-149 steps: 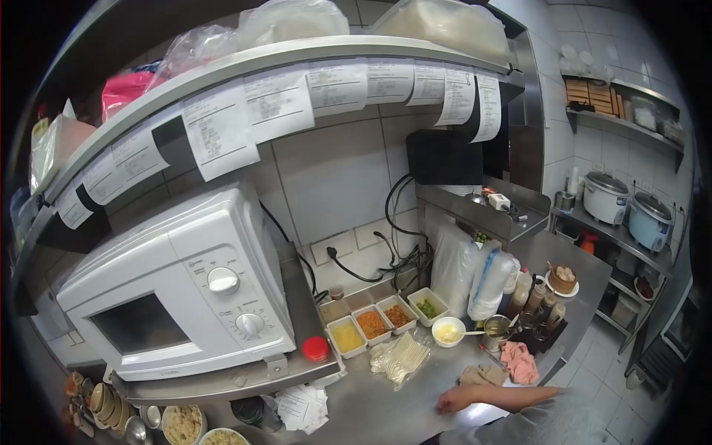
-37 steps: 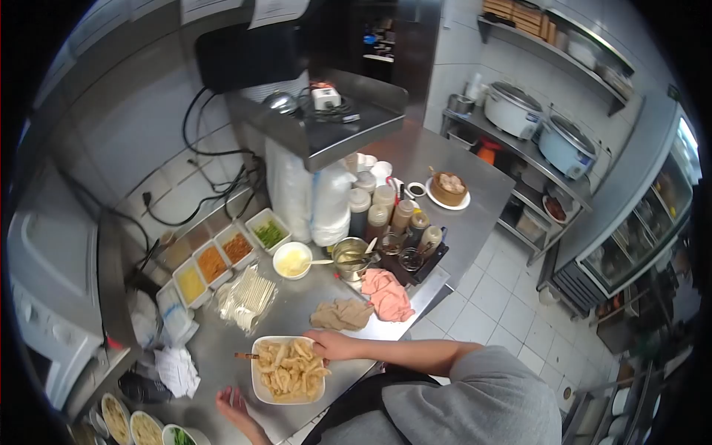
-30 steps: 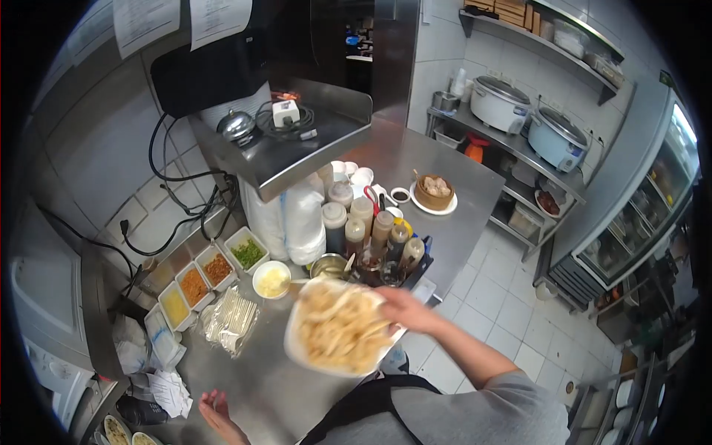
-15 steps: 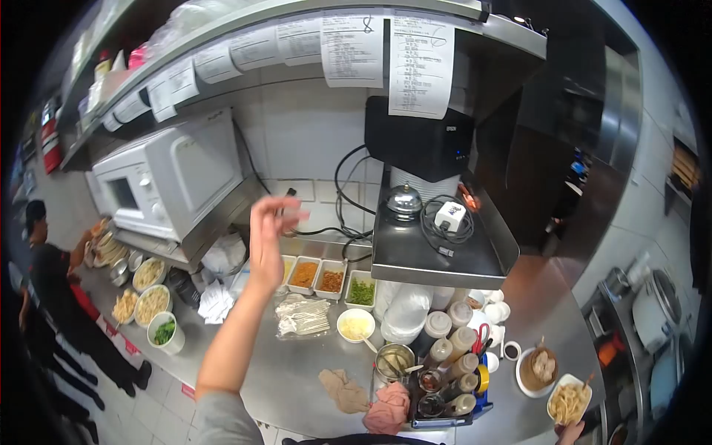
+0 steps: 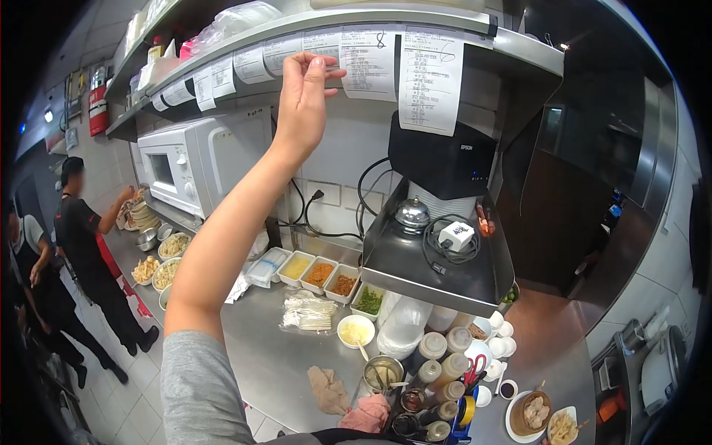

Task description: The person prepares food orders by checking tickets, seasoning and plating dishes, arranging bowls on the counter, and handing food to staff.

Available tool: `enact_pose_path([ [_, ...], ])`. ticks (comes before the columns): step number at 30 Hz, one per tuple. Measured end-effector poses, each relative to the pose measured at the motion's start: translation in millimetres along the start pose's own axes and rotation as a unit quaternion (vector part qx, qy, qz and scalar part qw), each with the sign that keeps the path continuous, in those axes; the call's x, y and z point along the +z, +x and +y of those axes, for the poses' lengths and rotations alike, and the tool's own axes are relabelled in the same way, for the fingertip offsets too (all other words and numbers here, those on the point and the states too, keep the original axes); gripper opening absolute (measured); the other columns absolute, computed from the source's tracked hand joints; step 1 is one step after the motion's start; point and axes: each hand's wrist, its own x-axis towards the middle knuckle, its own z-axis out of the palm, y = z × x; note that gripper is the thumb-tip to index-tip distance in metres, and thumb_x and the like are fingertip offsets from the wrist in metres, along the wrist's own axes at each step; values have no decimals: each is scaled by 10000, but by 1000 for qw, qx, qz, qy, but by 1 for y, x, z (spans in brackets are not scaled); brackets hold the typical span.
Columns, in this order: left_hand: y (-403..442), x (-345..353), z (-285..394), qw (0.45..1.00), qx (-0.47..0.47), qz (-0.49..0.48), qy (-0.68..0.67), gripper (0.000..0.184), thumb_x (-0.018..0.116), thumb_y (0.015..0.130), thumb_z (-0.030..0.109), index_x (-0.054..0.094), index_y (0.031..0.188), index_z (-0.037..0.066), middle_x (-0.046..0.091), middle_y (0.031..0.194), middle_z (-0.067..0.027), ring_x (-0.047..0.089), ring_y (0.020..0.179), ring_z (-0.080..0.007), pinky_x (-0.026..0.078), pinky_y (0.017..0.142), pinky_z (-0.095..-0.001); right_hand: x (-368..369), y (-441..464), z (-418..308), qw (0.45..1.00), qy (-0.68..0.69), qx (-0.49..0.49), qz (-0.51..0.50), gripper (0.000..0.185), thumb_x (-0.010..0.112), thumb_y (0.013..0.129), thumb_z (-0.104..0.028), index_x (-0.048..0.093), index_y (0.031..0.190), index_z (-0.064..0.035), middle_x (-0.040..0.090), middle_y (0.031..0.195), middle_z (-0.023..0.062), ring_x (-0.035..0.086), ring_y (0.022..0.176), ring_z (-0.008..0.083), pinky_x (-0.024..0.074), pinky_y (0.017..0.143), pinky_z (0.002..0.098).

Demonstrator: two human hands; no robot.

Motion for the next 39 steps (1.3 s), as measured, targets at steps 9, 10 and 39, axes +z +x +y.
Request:
enact_pose_path([
  [9,3,31,-6,942,-247,-211,-87,454,457,912,400,436,1205,54,545,1175,-112,478,1124,-185,357,944,-342,3,-22,49,990,114,-3,-81,403,498,896,-318,523,1125,12,574,1005,197,551,931,343,486,723,433],
  [10,4,37,-7,921,-302,-218,-117,496,472,901,421,438,1231,52,544,1181,-116,475,1127,-182,353,951,-338,5,-23,62,987,135,-1,-92,401,494,898,-316,521,1131,9,572,1012,198,548,940,345,486,727,435],
  [39,-65,-193,-41,836,-363,-175,-372,283,490,925,176,539,1117,-26,621,1023,-102,622,900,-153,543,767,-328,-101,-491,-338,685,425,-389,-447,268,530,892,-132,498,1111,18,602,882,119,587,736,170,485,673,271],
])
